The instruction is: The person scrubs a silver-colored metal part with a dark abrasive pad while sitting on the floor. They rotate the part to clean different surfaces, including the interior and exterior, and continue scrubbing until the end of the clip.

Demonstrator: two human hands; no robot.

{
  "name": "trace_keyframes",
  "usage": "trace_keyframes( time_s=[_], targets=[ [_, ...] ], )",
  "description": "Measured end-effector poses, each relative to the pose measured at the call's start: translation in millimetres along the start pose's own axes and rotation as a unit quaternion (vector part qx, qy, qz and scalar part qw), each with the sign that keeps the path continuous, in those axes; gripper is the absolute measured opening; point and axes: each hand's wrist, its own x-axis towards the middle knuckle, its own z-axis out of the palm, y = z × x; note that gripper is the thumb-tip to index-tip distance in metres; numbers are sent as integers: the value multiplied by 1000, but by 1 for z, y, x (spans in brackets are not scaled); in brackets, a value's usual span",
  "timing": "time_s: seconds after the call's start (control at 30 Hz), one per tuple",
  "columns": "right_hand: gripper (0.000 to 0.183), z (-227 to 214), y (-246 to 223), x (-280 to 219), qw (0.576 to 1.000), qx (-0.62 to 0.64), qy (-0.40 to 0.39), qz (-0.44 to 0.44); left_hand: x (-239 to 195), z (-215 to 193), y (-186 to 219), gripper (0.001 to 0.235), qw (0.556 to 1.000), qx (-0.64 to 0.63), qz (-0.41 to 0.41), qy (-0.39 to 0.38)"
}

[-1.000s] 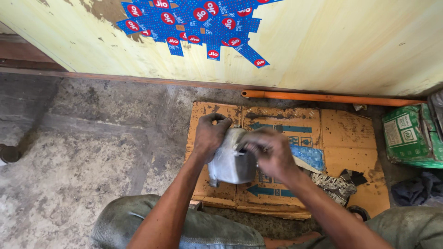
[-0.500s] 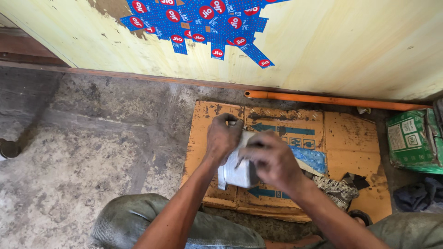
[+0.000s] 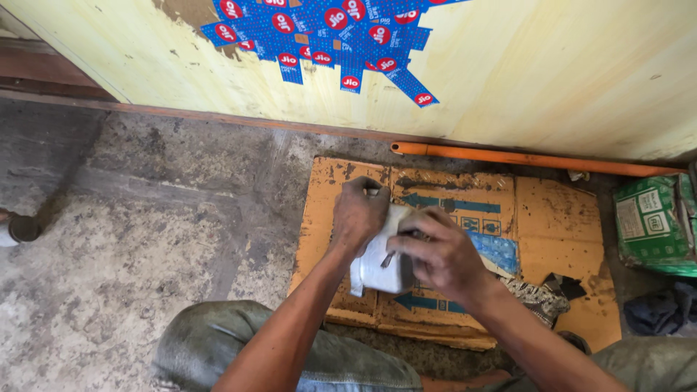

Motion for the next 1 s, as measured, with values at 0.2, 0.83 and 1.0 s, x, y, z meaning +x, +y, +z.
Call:
trace_keyframes(
  time_s=[0.2,0.83,1.0],
  targets=[
    [14,-13,38,-1,958,15,-1,287,0,-8,-7,60,975,-183,-116,-45],
    [20,-23,-51,-7,877,274,18,394,-28,-13,-29,48,848,-476,-154,-176],
    [18,-3,-65,4,964,145,-18,222,-5,-7,-44,47,799,-525,-201,-213]
  ],
)
